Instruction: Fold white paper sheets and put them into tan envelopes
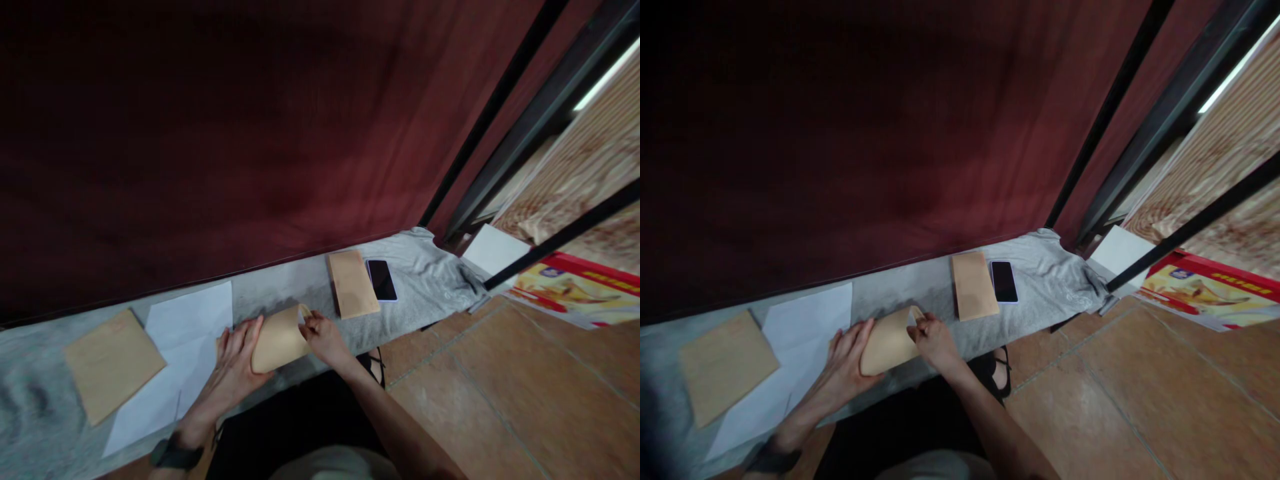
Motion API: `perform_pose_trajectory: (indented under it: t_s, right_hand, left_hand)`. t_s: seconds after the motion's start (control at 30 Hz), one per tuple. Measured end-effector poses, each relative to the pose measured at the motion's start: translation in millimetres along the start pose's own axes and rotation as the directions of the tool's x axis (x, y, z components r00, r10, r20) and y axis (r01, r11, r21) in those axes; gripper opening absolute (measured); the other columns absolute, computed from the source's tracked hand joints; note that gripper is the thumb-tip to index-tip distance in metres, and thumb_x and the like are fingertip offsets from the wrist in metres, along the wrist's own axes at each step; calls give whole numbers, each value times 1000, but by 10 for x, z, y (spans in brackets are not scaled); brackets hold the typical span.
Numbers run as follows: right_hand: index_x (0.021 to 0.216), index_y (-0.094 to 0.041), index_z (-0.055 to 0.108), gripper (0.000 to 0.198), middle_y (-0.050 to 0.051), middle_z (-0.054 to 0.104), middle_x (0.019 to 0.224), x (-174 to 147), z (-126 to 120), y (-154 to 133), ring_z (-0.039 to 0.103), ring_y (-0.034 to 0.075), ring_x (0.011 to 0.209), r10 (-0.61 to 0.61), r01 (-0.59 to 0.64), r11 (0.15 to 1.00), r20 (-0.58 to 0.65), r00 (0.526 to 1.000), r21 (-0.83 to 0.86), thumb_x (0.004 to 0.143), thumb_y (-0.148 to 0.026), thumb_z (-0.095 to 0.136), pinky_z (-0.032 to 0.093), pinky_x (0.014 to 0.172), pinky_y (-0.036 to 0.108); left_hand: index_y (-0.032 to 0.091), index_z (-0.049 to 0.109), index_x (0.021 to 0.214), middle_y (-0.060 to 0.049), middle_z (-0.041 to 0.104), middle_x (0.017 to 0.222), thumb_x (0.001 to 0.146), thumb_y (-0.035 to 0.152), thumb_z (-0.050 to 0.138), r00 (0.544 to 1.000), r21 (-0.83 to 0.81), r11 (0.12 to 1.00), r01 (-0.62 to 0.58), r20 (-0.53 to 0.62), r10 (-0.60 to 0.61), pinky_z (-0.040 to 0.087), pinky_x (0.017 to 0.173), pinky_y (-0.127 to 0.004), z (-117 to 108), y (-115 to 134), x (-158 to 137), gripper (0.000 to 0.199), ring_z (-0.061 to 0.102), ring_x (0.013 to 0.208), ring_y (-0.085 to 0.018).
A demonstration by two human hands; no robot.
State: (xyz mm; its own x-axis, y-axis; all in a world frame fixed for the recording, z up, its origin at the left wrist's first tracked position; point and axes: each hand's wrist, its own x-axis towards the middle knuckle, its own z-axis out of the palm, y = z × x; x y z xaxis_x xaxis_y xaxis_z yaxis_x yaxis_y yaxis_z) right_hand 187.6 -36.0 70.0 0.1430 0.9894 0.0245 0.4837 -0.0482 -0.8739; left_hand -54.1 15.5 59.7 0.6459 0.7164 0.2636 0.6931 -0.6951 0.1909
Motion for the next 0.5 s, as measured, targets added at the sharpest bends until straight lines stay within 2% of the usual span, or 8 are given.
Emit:
perform_pose_trajectory:
  t_s: [0.17, 0.33, 0.5]
  right_hand:
    - [69, -21, 71, 26, 2, 73, 99, -20, -64, -40, 69, 14, 84, 60, -61, 997, -31, 998, -43, 93, -20, 60, 47, 72, 21]
    - [77, -20, 73, 19, 5, 72, 98, -34, -79, -38, 69, 16, 84, 134, -137, 985, -34, 990, -108, 93, -23, 62, 47, 73, 23]
    - [81, -21, 70, 20, 5, 69, 100, -37, -52, -3, 67, 16, 93, 65, -66, 998, -77, 995, -11, 96, -21, 56, 48, 84, 24]
  left_hand:
    - [24, 6, 161, -17, 49, 144, 70, 38, 74, 1000, 9, 1000, 5, 9, -5, 22, 118, -61, 15, -5, -9, 115, 46, 136, -39]
    - [22, 9, 162, -18, 49, 145, 72, 37, 73, 1000, 25, 1000, -8, 12, 7, 21, 119, -61, 12, -3, -14, 111, 45, 137, -39]
    - [23, 10, 161, -18, 47, 146, 72, 37, 73, 1000, 34, 999, -2, -2, 2, 21, 119, -61, 4, 3, 7, 110, 43, 139, -39]
